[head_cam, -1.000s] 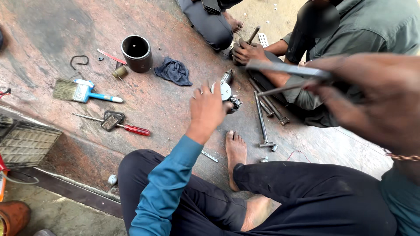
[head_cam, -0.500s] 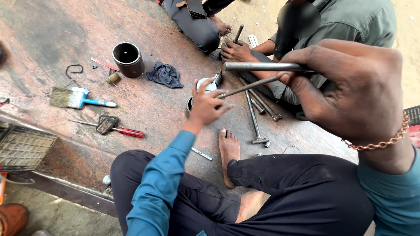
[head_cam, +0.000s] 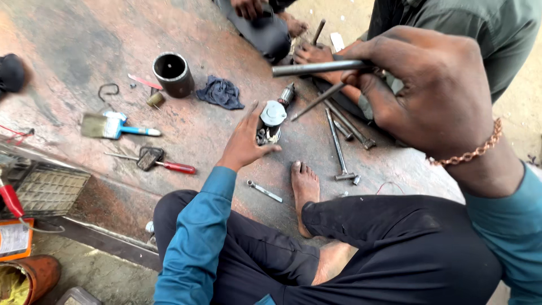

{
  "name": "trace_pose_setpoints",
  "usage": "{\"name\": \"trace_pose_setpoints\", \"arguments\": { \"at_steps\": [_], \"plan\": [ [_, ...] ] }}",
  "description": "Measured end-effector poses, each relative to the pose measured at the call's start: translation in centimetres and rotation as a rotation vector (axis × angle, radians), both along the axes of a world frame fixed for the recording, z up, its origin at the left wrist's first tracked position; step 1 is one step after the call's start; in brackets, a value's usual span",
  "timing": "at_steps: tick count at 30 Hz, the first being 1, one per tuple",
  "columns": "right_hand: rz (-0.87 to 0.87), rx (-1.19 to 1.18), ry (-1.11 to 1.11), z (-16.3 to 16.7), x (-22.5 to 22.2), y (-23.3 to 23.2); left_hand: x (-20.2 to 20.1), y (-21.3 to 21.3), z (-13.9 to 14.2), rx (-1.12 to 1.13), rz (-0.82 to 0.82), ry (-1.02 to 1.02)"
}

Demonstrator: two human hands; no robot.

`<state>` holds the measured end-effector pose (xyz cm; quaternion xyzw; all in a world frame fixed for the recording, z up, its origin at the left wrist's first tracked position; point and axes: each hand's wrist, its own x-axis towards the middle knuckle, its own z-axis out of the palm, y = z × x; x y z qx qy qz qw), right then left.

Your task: The person sits on the ground repairing a starter motor, holding the motor body with one hand while using a long T-handle rod with the other to repeatedly press and tap the end cap and brushes into the housing. Other people sit nearby handling small parts, and tools and a brush lie on the pavement around them.

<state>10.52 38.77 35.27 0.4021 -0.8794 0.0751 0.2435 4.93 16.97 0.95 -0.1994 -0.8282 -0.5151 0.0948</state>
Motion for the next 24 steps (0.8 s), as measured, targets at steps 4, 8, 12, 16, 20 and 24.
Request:
{"name": "trace_pose_setpoints", "arguments": {
  "at_steps": [4,8,12,16,20,24],
  "plan": [
    [0.001,0.024,0.009,-1.5,-1.1,1.0,2.0,1.1,-1.6,0.066,0.102,-0.12],
    [-0.007,0.062,0.009,-3.2,-2.0,2.1,1.6,2.3,-2.7,0.16,0.177,-0.105],
    [-0.017,0.107,0.004,-4.9,-2.5,2.8,1.4,2.5,-2.9,0.135,0.145,-0.204],
    [-0.02,0.145,0.008,-5.4,-3.2,3.1,1.3,2.5,-2.8,0.141,0.131,-0.157],
    [-0.025,0.17,0.024,-5.1,-4.2,3.3,0.2,2.0,-2.8,0.139,0.082,-0.186],
    [-0.052,0.187,0.023,-5.4,-4.8,3.5,-0.9,1.0,-2.8,0.082,0.014,-0.268]
  ]
}}
